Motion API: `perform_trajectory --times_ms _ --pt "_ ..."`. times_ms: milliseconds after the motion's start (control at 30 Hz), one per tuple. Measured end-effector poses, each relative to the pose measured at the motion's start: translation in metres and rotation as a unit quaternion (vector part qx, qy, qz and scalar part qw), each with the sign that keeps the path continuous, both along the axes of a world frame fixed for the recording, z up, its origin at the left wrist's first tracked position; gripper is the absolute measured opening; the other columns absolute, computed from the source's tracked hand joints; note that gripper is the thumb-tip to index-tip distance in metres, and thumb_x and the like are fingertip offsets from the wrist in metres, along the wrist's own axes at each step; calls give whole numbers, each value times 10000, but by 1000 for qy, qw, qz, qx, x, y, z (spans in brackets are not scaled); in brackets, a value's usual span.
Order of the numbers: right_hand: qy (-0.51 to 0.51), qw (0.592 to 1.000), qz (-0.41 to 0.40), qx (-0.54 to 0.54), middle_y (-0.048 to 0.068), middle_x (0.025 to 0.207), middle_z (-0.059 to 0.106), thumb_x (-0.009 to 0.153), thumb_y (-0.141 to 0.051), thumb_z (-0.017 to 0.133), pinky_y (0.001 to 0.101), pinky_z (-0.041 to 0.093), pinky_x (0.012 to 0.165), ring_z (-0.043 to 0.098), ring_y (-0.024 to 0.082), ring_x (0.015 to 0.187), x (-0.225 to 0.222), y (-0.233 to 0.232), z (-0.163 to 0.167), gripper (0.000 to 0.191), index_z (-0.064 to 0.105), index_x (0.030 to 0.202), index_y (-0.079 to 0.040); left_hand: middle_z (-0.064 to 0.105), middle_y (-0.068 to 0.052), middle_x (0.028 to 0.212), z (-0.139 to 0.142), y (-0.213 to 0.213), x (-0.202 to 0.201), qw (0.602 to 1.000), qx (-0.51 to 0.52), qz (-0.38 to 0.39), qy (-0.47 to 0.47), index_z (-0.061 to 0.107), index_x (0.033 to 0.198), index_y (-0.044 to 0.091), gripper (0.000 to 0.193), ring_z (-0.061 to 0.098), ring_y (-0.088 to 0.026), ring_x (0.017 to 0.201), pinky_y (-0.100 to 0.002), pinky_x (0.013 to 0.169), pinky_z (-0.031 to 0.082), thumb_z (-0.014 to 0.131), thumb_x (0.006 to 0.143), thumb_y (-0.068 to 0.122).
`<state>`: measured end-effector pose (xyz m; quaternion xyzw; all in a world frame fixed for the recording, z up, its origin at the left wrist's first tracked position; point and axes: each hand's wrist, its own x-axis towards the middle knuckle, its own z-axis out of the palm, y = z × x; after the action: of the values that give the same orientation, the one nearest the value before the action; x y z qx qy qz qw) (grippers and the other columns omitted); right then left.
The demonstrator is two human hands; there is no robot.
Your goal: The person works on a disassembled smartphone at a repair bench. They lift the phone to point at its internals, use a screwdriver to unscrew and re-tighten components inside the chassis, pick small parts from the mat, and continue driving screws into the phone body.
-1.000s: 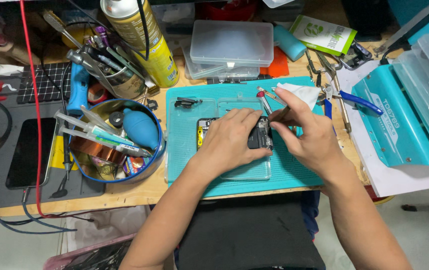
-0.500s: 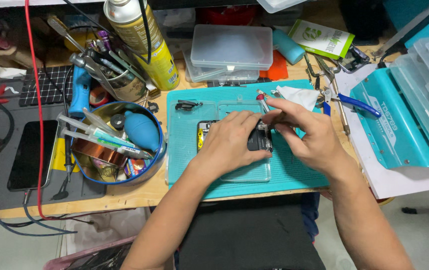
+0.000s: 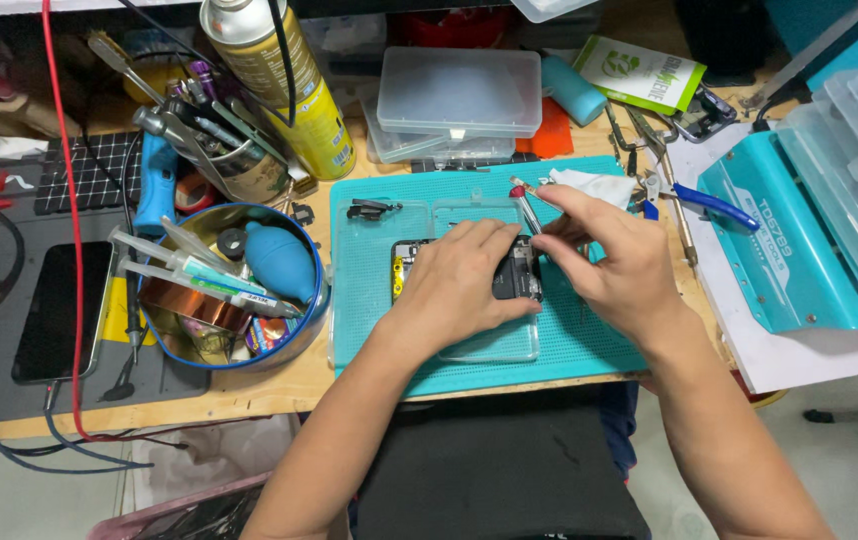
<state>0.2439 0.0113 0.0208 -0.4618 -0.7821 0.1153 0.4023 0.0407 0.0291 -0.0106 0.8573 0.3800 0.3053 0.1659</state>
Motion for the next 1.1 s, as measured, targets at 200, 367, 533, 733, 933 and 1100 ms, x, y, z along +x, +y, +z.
perform_trajectory --times_ms 200,367,533,733,933,1100 --pt "26 998 48 6 136 1066 761 906 57 720 311 624 855 783 216 968 -1 0 -2 523 592 1406 -27 661 -133 1203 1 0 -1 1000 1 3 1 622 1274 23 797 624 -341 1134 -474 883 531 897 651 436" --pt "12 1000 -2 28 145 1014 748 885 5 797 308 615 774 769 205 886 -5 -3 -3 564 570 1399 -47 660 -139 1206 0 -1 0 1000 6 2 -2 617 1273 17 803 623 -344 1146 -470 896 536 900 654 443" --pt "12 1000 -4 -2 123 923 750 898 39 754 313 610 773 782 191 866 -2 -6 -2 585 559 1441 -62 662 -142 1200 1 0 0 1000 2 3 3 618 1276 18 806 624 -347 1139 -470 886 536 903 650 437" --pt "34 999 15 2 133 1029 770 917 75 713 300 620 830 785 200 939 0 -13 -3 593 532 1468 -45 650 -169 1226 4 -2 0 1000 -11 5 16 594 1318 -9 824 610 -360 1176 -476 933 529 892 673 409" --pt "114 993 1 36 176 1068 763 949 112 684 301 635 883 772 206 1002 0 -33 -10 579 456 1472 11 568 -252 1357 19 -20 -11 993 115 15 -12 548 1346 -73 862 530 -421 1296 -540 1110 415 872 725 429" --pt "296 947 109 -56 202 1176 737 980 119 663 335 614 999 744 230 1105 -22 -38 -17 604 389 1507 5 696 -136 1249 29 -38 -31 989 -3 -13 -146 658 1279 19 502 664 -319 1160 -409 975 536 822 865 250"
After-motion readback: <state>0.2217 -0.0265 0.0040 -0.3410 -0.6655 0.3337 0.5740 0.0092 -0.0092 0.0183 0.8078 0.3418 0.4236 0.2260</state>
